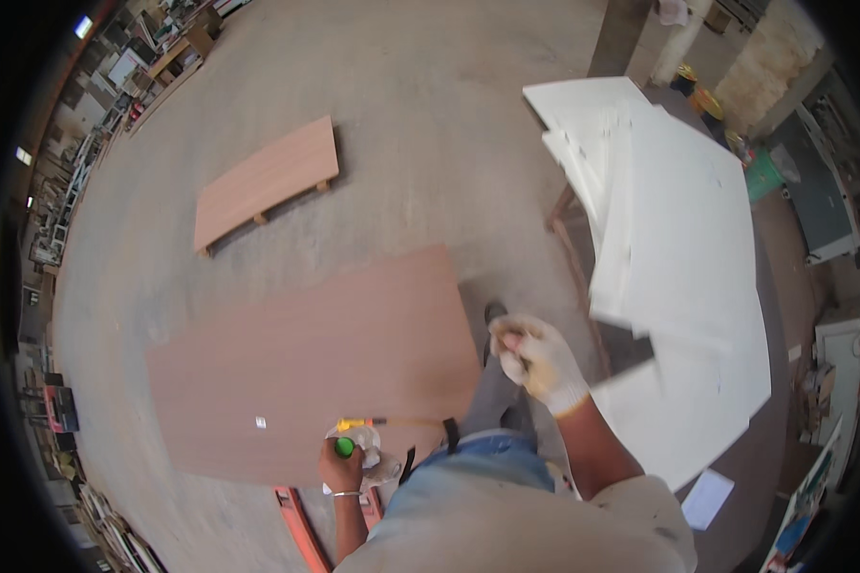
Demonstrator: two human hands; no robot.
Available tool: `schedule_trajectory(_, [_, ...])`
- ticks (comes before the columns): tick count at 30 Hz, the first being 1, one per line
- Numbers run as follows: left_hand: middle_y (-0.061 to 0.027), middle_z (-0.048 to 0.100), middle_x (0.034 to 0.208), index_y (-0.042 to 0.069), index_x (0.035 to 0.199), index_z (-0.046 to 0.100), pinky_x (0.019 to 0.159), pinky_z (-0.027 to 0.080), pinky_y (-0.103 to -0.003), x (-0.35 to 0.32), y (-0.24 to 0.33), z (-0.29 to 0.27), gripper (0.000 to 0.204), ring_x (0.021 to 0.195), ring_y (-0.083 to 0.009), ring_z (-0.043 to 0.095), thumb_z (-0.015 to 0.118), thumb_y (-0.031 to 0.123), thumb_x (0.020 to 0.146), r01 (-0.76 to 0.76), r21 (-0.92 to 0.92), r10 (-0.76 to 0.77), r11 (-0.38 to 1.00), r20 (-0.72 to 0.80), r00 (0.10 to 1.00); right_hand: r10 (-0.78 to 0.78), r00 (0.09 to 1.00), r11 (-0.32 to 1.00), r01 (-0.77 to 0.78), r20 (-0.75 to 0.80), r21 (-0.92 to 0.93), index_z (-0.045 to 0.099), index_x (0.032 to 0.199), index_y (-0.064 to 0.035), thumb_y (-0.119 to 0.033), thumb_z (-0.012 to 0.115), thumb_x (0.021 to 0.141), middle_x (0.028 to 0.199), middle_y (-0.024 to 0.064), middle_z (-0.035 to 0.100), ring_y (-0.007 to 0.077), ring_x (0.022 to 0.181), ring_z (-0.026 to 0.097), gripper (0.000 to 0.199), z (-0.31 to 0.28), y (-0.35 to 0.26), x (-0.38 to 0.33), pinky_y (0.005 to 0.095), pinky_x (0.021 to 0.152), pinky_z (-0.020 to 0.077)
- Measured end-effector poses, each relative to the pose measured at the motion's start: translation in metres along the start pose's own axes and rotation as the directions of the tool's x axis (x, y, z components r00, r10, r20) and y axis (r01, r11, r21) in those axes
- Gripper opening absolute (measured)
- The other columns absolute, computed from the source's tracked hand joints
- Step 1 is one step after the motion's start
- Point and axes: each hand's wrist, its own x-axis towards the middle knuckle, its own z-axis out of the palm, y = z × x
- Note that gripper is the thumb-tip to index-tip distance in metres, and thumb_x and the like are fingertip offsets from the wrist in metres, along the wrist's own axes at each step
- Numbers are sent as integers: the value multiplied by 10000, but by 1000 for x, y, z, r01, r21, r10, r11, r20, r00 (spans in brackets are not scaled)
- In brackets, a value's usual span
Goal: The person moves white panels aside, then wipes a large brown wood panel with a cloth. They spray liquid from a bottle onto the panel and continue wiping the surface. The person also uses a small tool to scrape or clean the panel edges.
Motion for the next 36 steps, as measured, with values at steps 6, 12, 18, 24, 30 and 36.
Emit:
schedule_trajectory(6, [-215, 665, 841, 30, 1013, 611, 694, 518, -468, 172, 216, 44, 387, 783, -420, 651, 785, 227, 730, -157, -75, 165, 985, 120, 979, -81, 992, 993, 89, -99, 78, 594, 1055, 10, -27, 610, 905, 884, 178, 632, 144, 505, 486, 155, -34, -144, 77, 249, 448, 346])
schedule_trajectory(12, [-151, 646, 764, 18, 1027, 607, 668, 520, -376, 329, 375, 53, 353, 677, -290, 629, 779, 131, 740, -208, -343, 225, 916, 11, 974, 119, 986, 992, -114, -120, 46, 593, 1008, 7, 40, 601, 856, 852, 135, 629, 97, 521, 451, 156, -9, -190, 144, 225, 459, 327])
schedule_trajectory(18, [-123, 645, 790, 24, 1031, 618, 669, 512, -324, 426, 437, -4, 316, 697, -216, 623, 751, 96, 754, -221, -467, 174, 856, -142, 974, 185, 970, 911, -231, -160, -341, 589, 978, 7, 34, 579, 856, 831, 109, 640, 70, 546, 459, 126, 48, -239, 215, 210, 469, 331])
schedule_trajectory(24, [-179, 677, 920, 85, 1032, 637, 705, 527, -453, 536, 408, 44, 364, 832, -388, 660, 743, 184, 699, -180, -205, 127, 962, -247, 961, 51, 939, 866, -211, -341, -453, 602, 1083, 41, -20, 515, 916, 796, 69, 589, 81, 455, 410, 199, 62, -247, 300, 225, 412, 272])
schedule_trajectory(30, [-168, 689, 1038, 118, 1123, 608, 782, 535, -486, 663, 327, 171, 460, 916, -391, 669, 735, 292, 716, 187, 8, -186, 982, 149, 971, 0, 893, 870, -222, -450, -439, 581, 1114, 76, -56, 478, 963, 855, 31, 539, 98, 453, 421, 225, 78, -240, 471, 237, 380, 282])
schedule_trajectory(36, [-170, 668, 1058, 137, 1187, 548, 801, 536, -501, 785, 264, 188, 495, 929, -383, 676, 713, 300, 749, 355, -47, -329, 934, 279, 902, 56, 977, 561, -200, -203, -803, 636, 1025, -13, 41, 537, 865, 766, 21, 578, 78, 510, 486, 196, 224, -214, 747, 209, 401, 323])
